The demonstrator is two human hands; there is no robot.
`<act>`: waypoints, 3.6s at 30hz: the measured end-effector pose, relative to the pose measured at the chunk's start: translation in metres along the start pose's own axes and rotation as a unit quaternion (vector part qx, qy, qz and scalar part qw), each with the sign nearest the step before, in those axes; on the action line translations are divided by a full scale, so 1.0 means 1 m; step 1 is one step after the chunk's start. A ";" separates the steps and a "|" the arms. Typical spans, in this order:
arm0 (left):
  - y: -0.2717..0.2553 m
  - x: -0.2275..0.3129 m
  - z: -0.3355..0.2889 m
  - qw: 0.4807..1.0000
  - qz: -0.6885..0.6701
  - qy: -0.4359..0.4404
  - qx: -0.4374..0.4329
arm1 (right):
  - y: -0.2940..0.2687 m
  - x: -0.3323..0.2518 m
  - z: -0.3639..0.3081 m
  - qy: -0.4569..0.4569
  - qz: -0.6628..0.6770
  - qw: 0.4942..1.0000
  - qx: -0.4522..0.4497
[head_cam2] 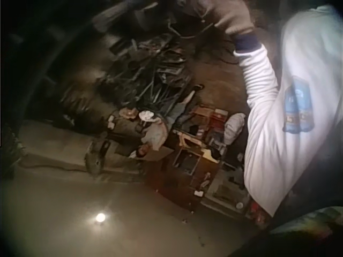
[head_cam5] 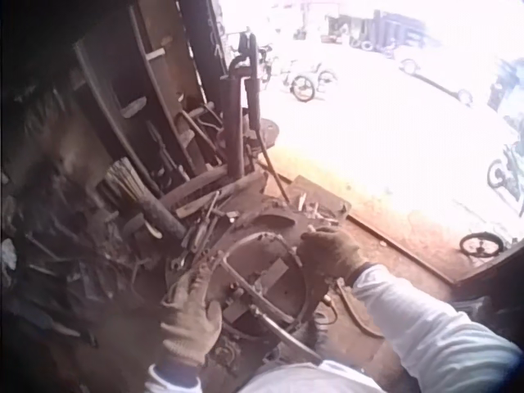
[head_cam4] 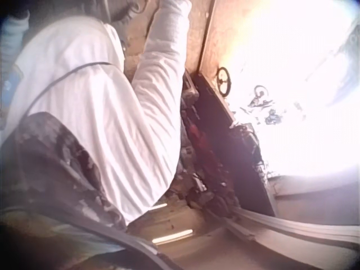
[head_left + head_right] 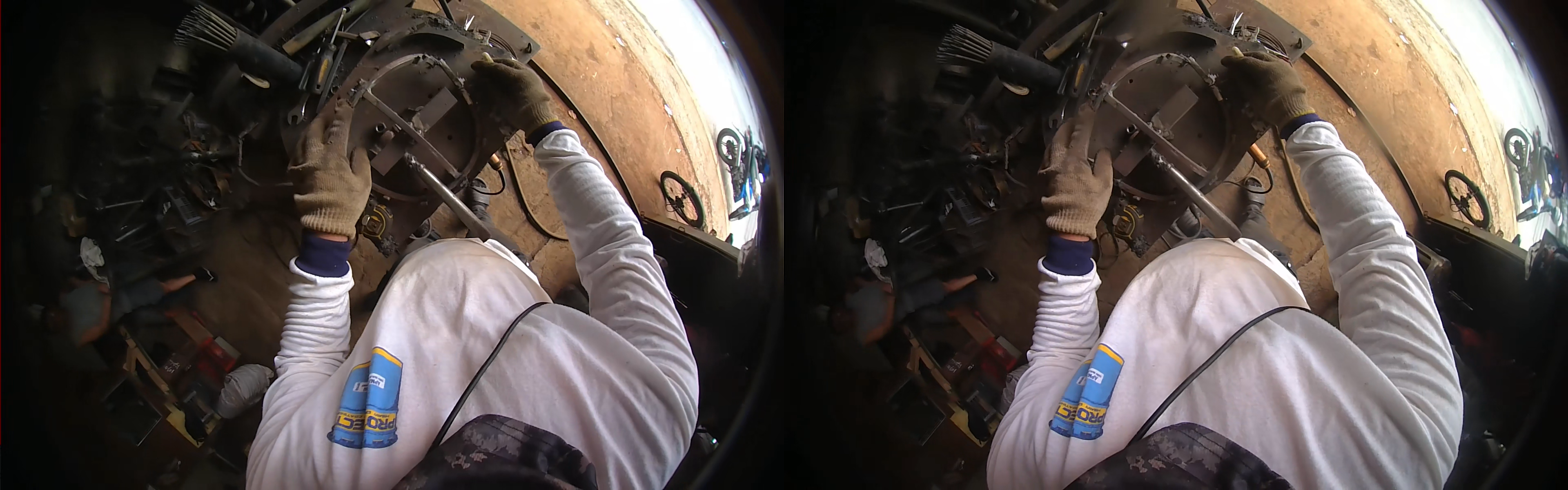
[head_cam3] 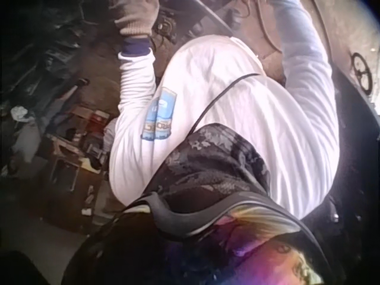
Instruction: The person grinds a small metal piece, uses a tape measure to check dimensions on a large circular frame, and then works with an assistant to position a metal rod and strike it with a hammer.
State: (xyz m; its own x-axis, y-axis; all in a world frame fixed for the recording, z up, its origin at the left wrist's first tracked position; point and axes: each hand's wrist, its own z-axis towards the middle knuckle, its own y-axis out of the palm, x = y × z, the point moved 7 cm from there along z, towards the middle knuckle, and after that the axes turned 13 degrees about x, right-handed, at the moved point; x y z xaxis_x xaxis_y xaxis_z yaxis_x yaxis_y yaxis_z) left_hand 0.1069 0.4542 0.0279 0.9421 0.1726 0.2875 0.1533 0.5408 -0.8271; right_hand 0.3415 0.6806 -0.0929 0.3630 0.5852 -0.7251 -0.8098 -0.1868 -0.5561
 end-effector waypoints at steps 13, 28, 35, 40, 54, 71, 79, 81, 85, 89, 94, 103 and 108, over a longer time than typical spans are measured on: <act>0.006 -0.079 -0.028 0.626 -0.620 -0.463 0.097 | -0.005 -0.027 0.006 -0.081 -0.132 0.988 -0.005; -0.030 -0.035 -0.089 0.306 -0.841 -0.350 0.278 | -0.013 -0.026 0.008 -0.067 -0.066 0.996 0.013; -0.021 -0.051 -0.152 0.791 -0.309 -0.483 0.213 | -0.002 -0.015 0.009 -0.076 -0.049 0.996 -0.011; 0.012 0.000 -0.179 0.929 0.124 -0.348 -0.023 | -0.001 -0.013 0.009 -0.059 -0.078 0.995 -0.030; 0.022 0.021 -0.181 0.884 0.006 -0.463 -0.061 | 0.006 0.002 0.009 -0.050 -0.041 0.997 -0.034; 0.025 0.010 -0.195 0.881 0.011 -0.471 -0.052 | -0.002 -0.023 0.010 -0.091 -0.121 0.987 -0.053; 0.021 0.016 -0.190 0.874 0.015 -0.481 -0.073 | -0.001 -0.024 0.012 -0.112 -0.142 0.983 -0.044; 0.023 0.014 -0.191 0.880 0.008 -0.471 -0.058 | -0.001 -0.024 0.012 -0.097 -0.141 0.984 -0.044; 0.025 0.010 -0.194 0.874 -0.001 -0.482 -0.066 | 0.002 -0.020 0.010 -0.077 -0.128 0.988 -0.046; 0.031 0.003 -0.201 0.881 0.000 -0.470 -0.048 | 0.001 -0.023 0.010 -0.068 -0.131 0.988 -0.056; 0.024 0.014 -0.191 0.872 -0.004 -0.485 -0.065 | 0.002 -0.017 0.012 -0.081 -0.137 0.986 -0.055; 0.025 0.013 -0.195 0.874 -0.023 -0.484 -0.045 | -0.002 -0.024 0.009 -0.075 -0.119 0.989 -0.048; 0.028 0.010 -0.197 0.869 -0.008 -0.491 -0.054 | -0.002 -0.023 0.010 -0.076 -0.124 0.989 -0.042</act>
State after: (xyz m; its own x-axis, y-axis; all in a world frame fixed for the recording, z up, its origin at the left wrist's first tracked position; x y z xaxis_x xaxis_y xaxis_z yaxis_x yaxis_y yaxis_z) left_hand 0.1788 0.3092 -0.0874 0.2383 0.8140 0.5297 0.2408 0.4788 -0.8442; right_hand 0.3299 0.6756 -0.0711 0.4659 0.7322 -0.4968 -0.6618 -0.0843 -0.7450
